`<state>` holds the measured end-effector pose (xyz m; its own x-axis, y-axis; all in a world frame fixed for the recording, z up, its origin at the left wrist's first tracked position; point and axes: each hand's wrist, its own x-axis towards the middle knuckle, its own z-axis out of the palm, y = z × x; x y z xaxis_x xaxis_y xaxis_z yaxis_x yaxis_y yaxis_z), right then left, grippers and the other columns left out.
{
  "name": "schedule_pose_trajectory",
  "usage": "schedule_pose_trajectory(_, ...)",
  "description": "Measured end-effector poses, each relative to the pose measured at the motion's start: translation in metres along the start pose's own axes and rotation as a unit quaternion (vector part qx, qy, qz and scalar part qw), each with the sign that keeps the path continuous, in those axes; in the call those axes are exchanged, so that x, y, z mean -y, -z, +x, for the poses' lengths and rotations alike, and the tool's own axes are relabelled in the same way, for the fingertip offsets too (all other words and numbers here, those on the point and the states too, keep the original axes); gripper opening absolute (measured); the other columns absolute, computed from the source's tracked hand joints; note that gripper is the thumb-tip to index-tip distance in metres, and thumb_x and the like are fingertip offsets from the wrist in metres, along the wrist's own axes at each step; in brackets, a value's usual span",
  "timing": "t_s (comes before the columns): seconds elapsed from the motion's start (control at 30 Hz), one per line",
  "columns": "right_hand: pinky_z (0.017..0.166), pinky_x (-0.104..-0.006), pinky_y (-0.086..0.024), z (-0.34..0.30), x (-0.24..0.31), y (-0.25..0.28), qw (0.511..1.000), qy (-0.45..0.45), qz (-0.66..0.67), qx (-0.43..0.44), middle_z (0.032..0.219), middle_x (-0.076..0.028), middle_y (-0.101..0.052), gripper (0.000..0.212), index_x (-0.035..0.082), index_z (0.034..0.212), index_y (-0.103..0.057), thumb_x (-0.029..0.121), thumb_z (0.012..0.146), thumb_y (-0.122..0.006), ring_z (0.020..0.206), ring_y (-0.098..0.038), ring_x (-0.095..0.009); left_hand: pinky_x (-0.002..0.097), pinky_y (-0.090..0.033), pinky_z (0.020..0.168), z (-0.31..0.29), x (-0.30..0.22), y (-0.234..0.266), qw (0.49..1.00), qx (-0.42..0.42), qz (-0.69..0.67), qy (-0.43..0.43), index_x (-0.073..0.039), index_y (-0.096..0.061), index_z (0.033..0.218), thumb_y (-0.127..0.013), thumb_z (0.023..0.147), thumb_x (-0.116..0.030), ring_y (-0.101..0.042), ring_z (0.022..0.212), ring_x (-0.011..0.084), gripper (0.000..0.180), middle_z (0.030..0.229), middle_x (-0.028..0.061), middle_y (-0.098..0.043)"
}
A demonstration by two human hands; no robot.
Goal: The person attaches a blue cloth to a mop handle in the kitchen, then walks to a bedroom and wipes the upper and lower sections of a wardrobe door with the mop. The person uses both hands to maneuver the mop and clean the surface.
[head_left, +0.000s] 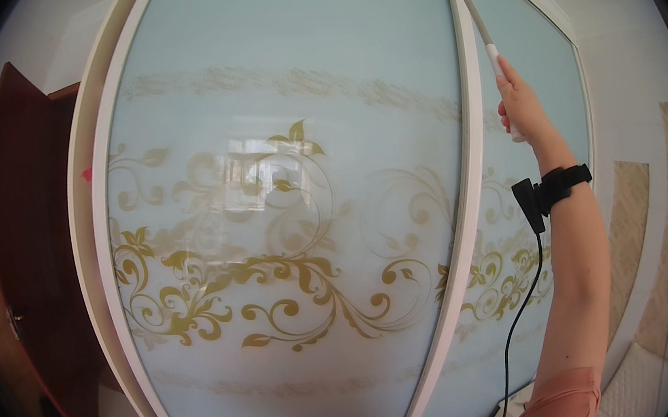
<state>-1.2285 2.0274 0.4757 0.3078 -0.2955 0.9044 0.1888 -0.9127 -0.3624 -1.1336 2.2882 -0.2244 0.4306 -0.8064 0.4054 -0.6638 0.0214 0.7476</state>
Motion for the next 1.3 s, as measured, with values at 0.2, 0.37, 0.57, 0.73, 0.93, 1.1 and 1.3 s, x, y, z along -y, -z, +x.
schedule_pose_trajectory(0.2,0.044,-0.0295,-0.042,0.013,-0.045,0.031,0.999,-0.040,-0.009,-0.023,0.064,-0.003,-0.045,0.048,0.030,0.145,-0.030,0.027,0.097,-0.035,0.047,-0.041,-0.012,0.0505,-0.036,0.099,0.028,0.003,-0.020,0.997,0.015,-0.071,0.038,-0.002,-0.055,0.110,-0.058,0.082,-0.016,-0.040,0.119,0.0455,0.031,0.118,0.0275,-0.050)
schedule_pose_trajectory(0.37,0.043,-0.0295,-0.042,0.027,-0.103,0.065,0.997,-0.068,-0.009,-0.043,0.065,-0.004,-0.046,0.047,0.032,0.144,-0.032,0.028,0.097,-0.035,0.047,-0.042,-0.012,0.0491,-0.036,0.099,0.061,-0.027,-0.031,0.998,0.024,0.044,-0.039,-0.001,-0.056,0.108,-0.058,0.081,-0.014,-0.041,0.117,0.0443,0.030,0.117,0.0250,-0.050)
schedule_pose_trajectory(0.57,0.043,-0.0300,-0.042,0.061,-0.191,0.111,0.996,-0.069,-0.015,-0.060,0.066,-0.005,-0.048,0.047,0.031,0.144,-0.031,0.029,0.097,-0.035,0.047,-0.043,-0.012,0.0493,-0.038,0.096,0.137,-0.041,-0.096,0.997,0.000,0.038,-0.071,-0.001,-0.057,0.104,-0.057,0.081,-0.013,-0.043,0.113,0.0424,0.027,0.110,0.0235,-0.052)
schedule_pose_trajectory(0.73,0.043,-0.0301,-0.043,0.079,-0.235,0.139,0.996,-0.042,-0.046,-0.059,0.064,-0.005,-0.048,0.047,0.028,0.145,-0.030,0.027,0.097,-0.035,0.046,-0.044,-0.012,0.0493,-0.038,0.094,0.208,-0.046,-0.168,0.995,-0.015,0.024,-0.091,-0.001,-0.058,0.103,-0.057,0.080,-0.013,-0.044,0.111,0.0415,0.026,0.107,0.0227,-0.053)
schedule_pose_trajectory(0.93,0.043,-0.0309,-0.044,0.066,-0.245,0.125,0.998,0.054,0.012,0.005,0.062,-0.006,-0.050,0.049,0.024,0.145,-0.029,0.024,0.097,-0.038,0.045,-0.047,-0.013,0.0486,-0.040,0.089,0.237,-0.068,-0.217,0.992,-0.014,0.085,-0.095,-0.001,-0.059,0.099,-0.056,0.079,-0.011,-0.045,0.105,0.0391,0.023,0.100,0.0211,-0.054)
schedule_pose_trajectory(1.1,0.045,-0.0325,-0.046,0.055,-0.243,0.120,0.998,0.056,-0.004,0.027,0.061,-0.006,-0.051,0.050,0.022,0.145,-0.028,0.026,0.097,-0.039,0.045,-0.048,-0.014,0.0466,-0.041,0.086,0.264,-0.047,-0.243,0.992,-0.064,0.025,-0.103,-0.001,-0.059,0.097,-0.056,0.078,-0.011,-0.046,0.103,0.0382,0.022,0.100,0.0210,-0.055)
schedule_pose_trajectory(1.3,0.045,-0.0328,-0.046,0.071,-0.278,0.139,0.998,0.021,-0.058,-0.006,0.063,-0.007,-0.051,0.048,0.032,0.144,-0.028,0.027,0.098,-0.038,0.046,-0.049,-0.015,0.0472,-0.041,0.087,0.268,-0.067,-0.240,0.993,-0.061,0.017,-0.095,-0.001,-0.058,0.089,-0.056,0.075,-0.010,-0.046,0.101,0.0384,0.018,0.098,0.0206,-0.055)
